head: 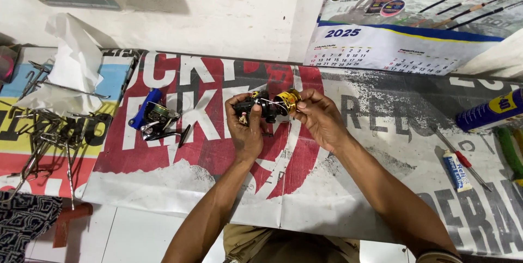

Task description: Reassembling the spool and main body of a spinning fishing reel on a workbench.

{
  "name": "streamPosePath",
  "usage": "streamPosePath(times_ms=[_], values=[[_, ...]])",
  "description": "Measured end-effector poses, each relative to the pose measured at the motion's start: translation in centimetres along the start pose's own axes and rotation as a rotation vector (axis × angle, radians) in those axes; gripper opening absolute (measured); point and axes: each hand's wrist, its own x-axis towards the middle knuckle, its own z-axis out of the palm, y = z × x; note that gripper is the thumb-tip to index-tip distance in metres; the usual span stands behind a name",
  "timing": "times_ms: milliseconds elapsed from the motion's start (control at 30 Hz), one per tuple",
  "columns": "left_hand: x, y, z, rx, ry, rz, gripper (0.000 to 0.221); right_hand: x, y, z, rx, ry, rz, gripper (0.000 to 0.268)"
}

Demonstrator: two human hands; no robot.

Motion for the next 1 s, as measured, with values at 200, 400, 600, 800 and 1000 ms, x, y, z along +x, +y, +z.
streamPosePath(times_ms=[200,400,600,800,1000], values=[[-0.2,0.1,0.1,0.005,0.012,0.014,0.035,-0.4,-0.2,0.6,-0.125,0.0,-0.09,0.024],[-0.1,0.2,0.1,0.031,0.001,0.033,0.038,-1.3,-2.1,3.2,-0.169,0.032,-0.175,0.024],[-0.1,0.5,0.0,0.026,0.002,0.018,0.036,-0.4,-0.4,0.9,-0.33,-0.043,-0.296,0.024],[0.2,0.0,-0.4,0.031,0.015,0.004,0.033,-1.1,-1.9,3.1,-0.461,-0.097,-0.447,0.026],[-0.2,0.8,0.4,0.134,0.024,0.059,0.035,-1.6,-2.1,3.5,-0.637,-0.139,-0.543,0.025]])
